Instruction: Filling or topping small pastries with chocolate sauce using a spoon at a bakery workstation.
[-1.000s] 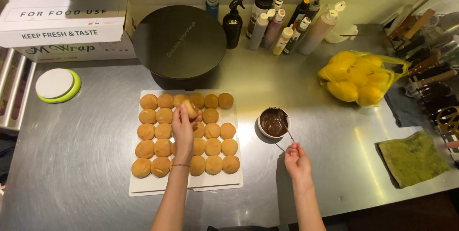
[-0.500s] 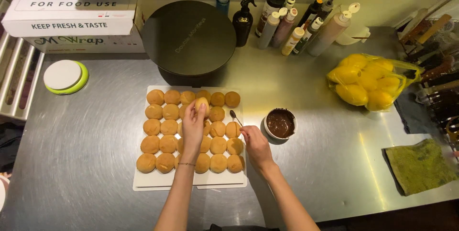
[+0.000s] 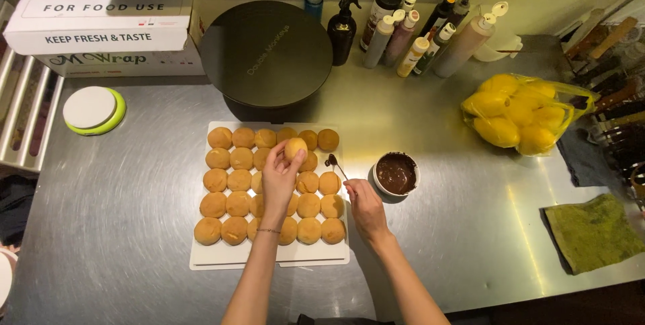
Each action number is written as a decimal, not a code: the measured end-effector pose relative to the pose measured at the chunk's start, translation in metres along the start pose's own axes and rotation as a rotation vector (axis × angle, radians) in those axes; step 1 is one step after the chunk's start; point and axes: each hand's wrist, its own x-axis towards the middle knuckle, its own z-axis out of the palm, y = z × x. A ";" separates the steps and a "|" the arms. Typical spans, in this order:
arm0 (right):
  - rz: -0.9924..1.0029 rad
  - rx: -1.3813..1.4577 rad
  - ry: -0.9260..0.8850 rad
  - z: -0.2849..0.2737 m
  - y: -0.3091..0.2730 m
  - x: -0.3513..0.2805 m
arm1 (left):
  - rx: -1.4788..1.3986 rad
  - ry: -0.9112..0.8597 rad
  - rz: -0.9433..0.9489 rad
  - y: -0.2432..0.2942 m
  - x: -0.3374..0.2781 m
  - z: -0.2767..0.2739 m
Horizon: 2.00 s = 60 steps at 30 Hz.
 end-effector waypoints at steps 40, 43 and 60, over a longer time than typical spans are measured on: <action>1.496 0.790 0.865 -0.062 0.037 -0.110 | 1.292 -0.078 0.675 -0.073 0.039 0.034; 1.430 0.784 0.784 -0.044 -0.009 -0.103 | 0.919 0.016 0.687 -0.021 0.002 0.019; 0.599 0.152 -0.316 0.025 -0.017 -0.005 | 0.577 0.576 0.337 -0.082 -0.096 -0.280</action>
